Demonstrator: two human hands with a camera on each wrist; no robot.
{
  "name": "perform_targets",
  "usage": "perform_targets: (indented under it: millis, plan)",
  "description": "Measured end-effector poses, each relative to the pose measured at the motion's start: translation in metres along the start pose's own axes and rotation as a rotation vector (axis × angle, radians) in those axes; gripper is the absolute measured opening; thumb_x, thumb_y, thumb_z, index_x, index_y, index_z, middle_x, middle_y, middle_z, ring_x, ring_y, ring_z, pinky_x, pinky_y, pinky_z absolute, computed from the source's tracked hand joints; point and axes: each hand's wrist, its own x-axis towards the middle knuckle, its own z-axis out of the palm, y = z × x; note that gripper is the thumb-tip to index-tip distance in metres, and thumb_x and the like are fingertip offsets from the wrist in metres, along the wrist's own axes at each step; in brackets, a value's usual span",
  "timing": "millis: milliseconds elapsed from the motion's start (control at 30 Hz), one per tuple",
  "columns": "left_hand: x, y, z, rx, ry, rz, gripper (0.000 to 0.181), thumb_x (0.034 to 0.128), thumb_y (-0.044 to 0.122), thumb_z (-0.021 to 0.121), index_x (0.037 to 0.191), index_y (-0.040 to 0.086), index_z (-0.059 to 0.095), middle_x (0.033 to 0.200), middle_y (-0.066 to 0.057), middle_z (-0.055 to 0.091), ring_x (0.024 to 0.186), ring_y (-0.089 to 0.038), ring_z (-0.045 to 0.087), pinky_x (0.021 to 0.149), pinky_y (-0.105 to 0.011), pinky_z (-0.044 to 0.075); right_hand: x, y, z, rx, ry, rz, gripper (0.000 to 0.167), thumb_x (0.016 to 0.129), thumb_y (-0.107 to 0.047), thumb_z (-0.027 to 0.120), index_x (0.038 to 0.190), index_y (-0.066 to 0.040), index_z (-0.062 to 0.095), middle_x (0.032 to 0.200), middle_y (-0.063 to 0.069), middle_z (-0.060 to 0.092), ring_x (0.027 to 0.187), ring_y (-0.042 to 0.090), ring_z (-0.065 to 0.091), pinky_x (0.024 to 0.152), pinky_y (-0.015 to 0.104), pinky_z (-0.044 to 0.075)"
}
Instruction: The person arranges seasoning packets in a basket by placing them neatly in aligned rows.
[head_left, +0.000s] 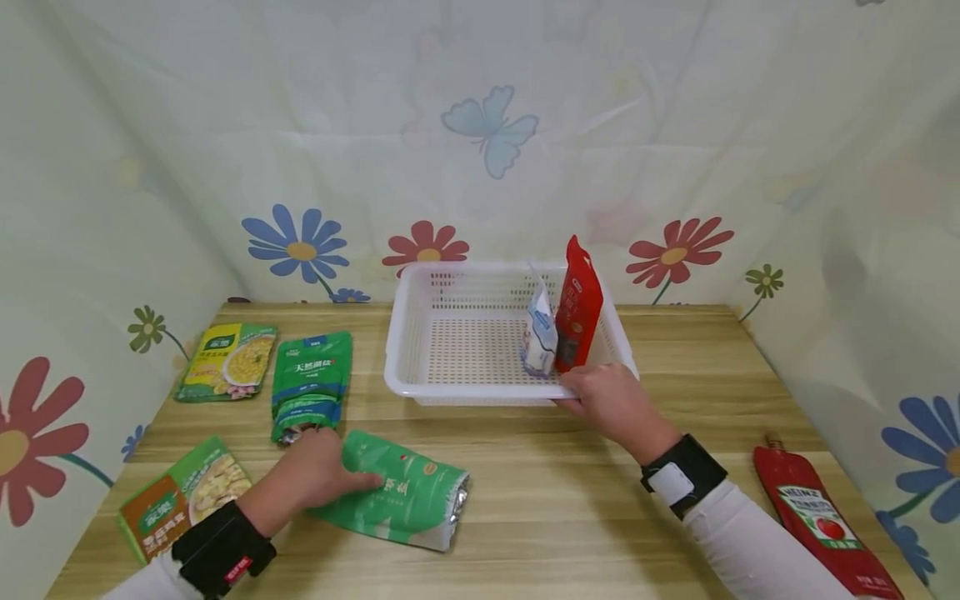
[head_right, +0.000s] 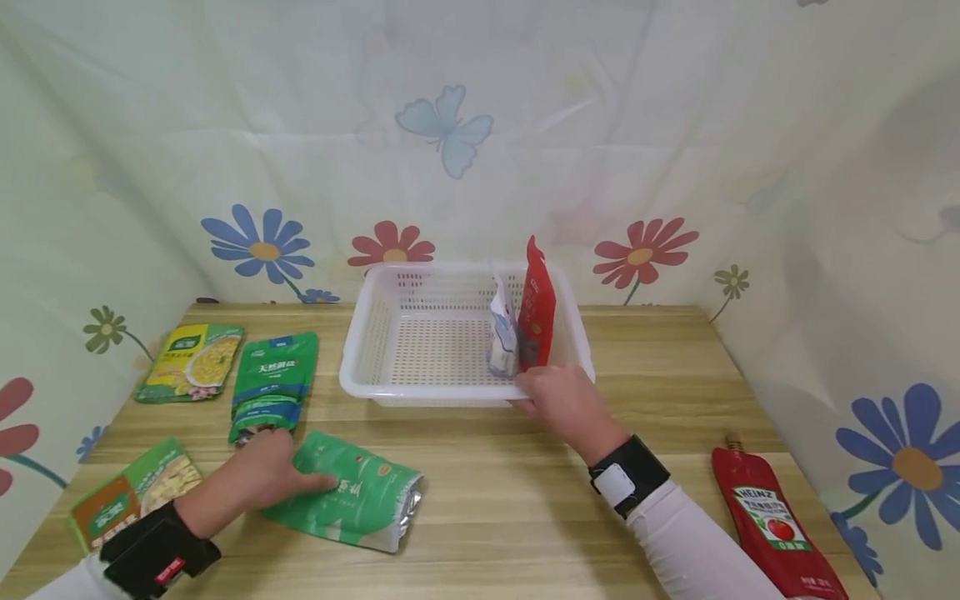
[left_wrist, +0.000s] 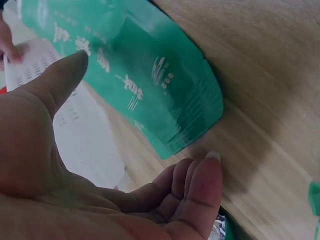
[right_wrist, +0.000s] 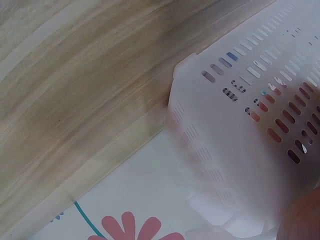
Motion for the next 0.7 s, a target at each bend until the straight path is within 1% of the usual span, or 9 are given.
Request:
perform_targets:
  millis: [67, 133, 267, 367, 567, 633, 700]
  plan:
    - [0.0013, 0.0015, 0.0008, 0.029, 0.004, -0.016, 0.083, 0.0750, 0.062, 0.083, 0.102, -0.013, 0.063, 0.089, -0.014, 0.060, 0.082, -0.025, 0.055, 0.075, -0.041, 0.053, 0.0001, 0.0000, 0.0002, -0.001, 0.000, 0.001, 0.029, 0.079, -0.029, 0.090, 0.100, -0.011, 0.080, 0.088, 0.003, 0.078, 0.068, 0.015, 0.067, 0.069, 0.032, 0.061]
    - [0.0024, 0.0026, 0.0014, 0.043, 0.001, -0.033, 0.087, 0.0746, 0.062, 0.083, 0.107, -0.016, 0.061, 0.091, -0.015, 0.059, 0.083, -0.025, 0.054, 0.075, -0.041, 0.053, -0.0001, 0.0002, 0.0005, -0.001, -0.001, 0.005, 0.030, 0.079, -0.030, 0.089, 0.101, -0.012, 0.080, 0.089, 0.003, 0.078, 0.070, 0.016, 0.068, 0.071, 0.033, 0.062]
    - [0.0032, 0.0042, 0.0029, 0.036, 0.002, -0.040, 0.082, 0.0751, 0.058, 0.085, 0.105, -0.014, 0.060, 0.086, -0.013, 0.057, 0.076, -0.023, 0.055, 0.066, -0.034, 0.048, -0.0008, 0.0005, 0.0005, 0.002, -0.002, 0.009, 0.031, 0.080, -0.030, 0.089, 0.102, -0.011, 0.080, 0.090, 0.004, 0.079, 0.071, 0.017, 0.070, 0.071, 0.034, 0.062]
    - [0.0035, 0.0045, 0.0041, 0.024, 0.005, -0.040, 0.078, 0.0762, 0.055, 0.086, 0.104, -0.013, 0.059, 0.083, -0.011, 0.055, 0.073, -0.022, 0.054, 0.062, -0.031, 0.046, -0.0014, 0.0009, 0.0002, -0.002, -0.004, 0.012, 0.031, 0.081, -0.031, 0.088, 0.103, -0.011, 0.080, 0.090, 0.004, 0.079, 0.071, 0.018, 0.071, 0.071, 0.034, 0.062]
    - [0.0050, 0.0023, 0.0059, 0.038, 0.020, -0.033, 0.083, 0.0762, 0.055, 0.086, 0.109, -0.016, 0.057, 0.088, -0.014, 0.055, 0.076, -0.023, 0.054, 0.067, -0.034, 0.048, -0.0017, 0.0003, -0.0017, -0.002, -0.010, 0.013, 0.031, 0.080, -0.030, 0.089, 0.103, -0.011, 0.079, 0.090, 0.004, 0.079, 0.070, 0.017, 0.069, 0.071, 0.034, 0.062]
    - [0.0059, 0.0009, 0.0064, 0.040, 0.015, -0.036, 0.087, 0.0760, 0.055, 0.086, 0.113, -0.017, 0.056, 0.091, -0.015, 0.055, 0.078, -0.023, 0.054, 0.070, -0.036, 0.050, -0.0014, -0.0003, -0.0022, 0.004, -0.016, 0.014, 0.030, 0.080, -0.030, 0.089, 0.102, -0.011, 0.079, 0.089, 0.003, 0.078, 0.070, 0.016, 0.068, 0.071, 0.033, 0.061]
    - [0.0063, -0.0002, 0.0067, 0.031, 0.011, -0.040, 0.087, 0.0759, 0.055, 0.086, 0.114, -0.017, 0.055, 0.092, -0.015, 0.055, 0.079, -0.024, 0.054, 0.070, -0.036, 0.049, -0.0013, -0.0011, -0.0025, 0.011, -0.021, 0.018, 0.030, 0.081, -0.030, 0.089, 0.102, -0.012, 0.079, 0.089, 0.003, 0.078, 0.070, 0.015, 0.068, 0.071, 0.033, 0.061]
